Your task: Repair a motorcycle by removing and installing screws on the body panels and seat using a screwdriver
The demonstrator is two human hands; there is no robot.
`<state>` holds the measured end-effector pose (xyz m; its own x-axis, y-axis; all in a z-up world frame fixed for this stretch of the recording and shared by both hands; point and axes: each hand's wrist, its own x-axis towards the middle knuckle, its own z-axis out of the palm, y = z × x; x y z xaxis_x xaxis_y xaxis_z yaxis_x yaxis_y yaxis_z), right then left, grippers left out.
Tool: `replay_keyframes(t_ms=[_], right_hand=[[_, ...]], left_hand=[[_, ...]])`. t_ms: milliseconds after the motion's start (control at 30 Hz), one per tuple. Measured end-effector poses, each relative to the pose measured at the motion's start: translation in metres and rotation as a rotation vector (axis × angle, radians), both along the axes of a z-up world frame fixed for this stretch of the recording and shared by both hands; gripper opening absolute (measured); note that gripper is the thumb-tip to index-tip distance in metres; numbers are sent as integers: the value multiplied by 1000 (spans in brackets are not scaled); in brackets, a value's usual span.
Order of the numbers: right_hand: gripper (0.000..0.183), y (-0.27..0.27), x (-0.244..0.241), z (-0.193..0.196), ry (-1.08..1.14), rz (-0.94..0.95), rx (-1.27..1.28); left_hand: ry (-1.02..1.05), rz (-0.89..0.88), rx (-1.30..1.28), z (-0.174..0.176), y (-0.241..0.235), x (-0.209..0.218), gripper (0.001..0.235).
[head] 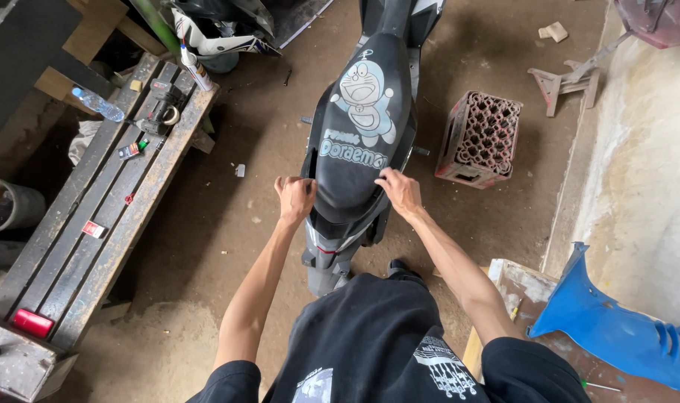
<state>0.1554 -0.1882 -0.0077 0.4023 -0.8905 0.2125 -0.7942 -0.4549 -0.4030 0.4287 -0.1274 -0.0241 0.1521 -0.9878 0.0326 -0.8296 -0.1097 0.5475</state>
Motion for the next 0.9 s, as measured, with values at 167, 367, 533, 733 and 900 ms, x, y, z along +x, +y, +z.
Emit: replay_keyframes(t_ms=[167,367,533,733,900], right_hand=[[23,-16,19,5,-131,27,43],[63,1,63,30,37,188,208],[74,-10,59,-6,166,244,426],[84,-9,56,-14,142,311,420],[86,-11,54,-27,198,330,395]], left_hand=[[-78,-91,-58,3,-9,-18,35],[-112,-334,141,14,-14,-44,60],[-249,-424,112,-17,-21,-46,61],[-303,-446,-9,-9,-14,-46,60],[-311,-443,14,-19,-18,-47,64]])
